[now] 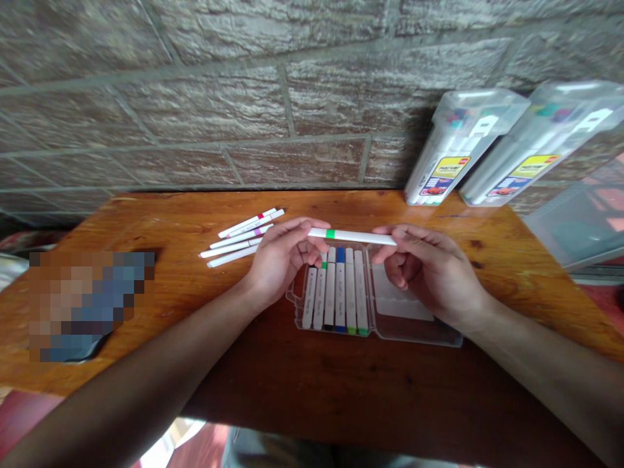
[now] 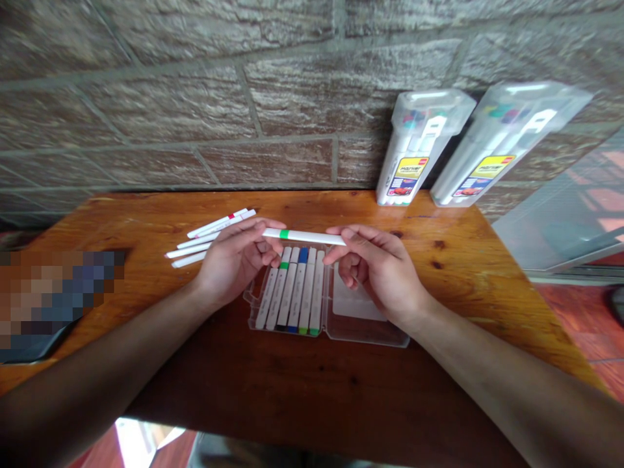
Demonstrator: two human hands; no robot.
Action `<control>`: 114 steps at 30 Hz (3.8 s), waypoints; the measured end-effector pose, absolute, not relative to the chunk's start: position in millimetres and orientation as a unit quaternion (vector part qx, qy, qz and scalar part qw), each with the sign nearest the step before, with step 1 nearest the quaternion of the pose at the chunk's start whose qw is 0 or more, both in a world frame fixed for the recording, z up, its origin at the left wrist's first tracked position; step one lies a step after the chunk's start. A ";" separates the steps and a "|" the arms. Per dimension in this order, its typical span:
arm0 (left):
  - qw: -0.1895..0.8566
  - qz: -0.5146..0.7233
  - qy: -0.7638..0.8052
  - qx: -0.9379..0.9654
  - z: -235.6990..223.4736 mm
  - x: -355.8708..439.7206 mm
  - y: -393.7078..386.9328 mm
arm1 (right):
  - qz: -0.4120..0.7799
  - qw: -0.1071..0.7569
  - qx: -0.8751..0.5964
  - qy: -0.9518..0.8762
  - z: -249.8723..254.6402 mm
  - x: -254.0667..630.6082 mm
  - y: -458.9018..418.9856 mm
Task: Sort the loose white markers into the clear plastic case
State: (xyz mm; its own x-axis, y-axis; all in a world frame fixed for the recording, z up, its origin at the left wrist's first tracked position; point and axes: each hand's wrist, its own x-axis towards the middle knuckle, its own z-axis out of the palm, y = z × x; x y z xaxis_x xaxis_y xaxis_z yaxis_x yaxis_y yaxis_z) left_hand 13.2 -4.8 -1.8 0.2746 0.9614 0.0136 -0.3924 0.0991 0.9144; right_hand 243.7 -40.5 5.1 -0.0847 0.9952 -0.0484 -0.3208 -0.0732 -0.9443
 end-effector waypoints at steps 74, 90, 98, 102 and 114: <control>0.496 0.494 0.316 0.641 -5.5 17.7 -14.4 | 0.451 0.513 -0.446 -0.578 1.8 243.6 -46.8; 0.358 0.431 0.308 0.769 -10.7 17.3 -29.5 | 0.286 0.479 -0.439 -0.705 -3.1 241.5 -57.4; 0.339 0.390 0.282 0.808 -2.6 13.0 -30.9 | 0.288 0.442 -0.464 -0.712 -0.8 242.3 -58.5; 0.341 0.378 0.267 0.818 1.7 11.3 -31.4 | 0.282 0.441 -0.469 -0.711 1.0 241.1 -58.2; 0.343 0.400 0.265 0.807 -3.3 13.7 -28.4 | 0.295 0.438 -0.479 -0.702 0.0 241.5 -59.3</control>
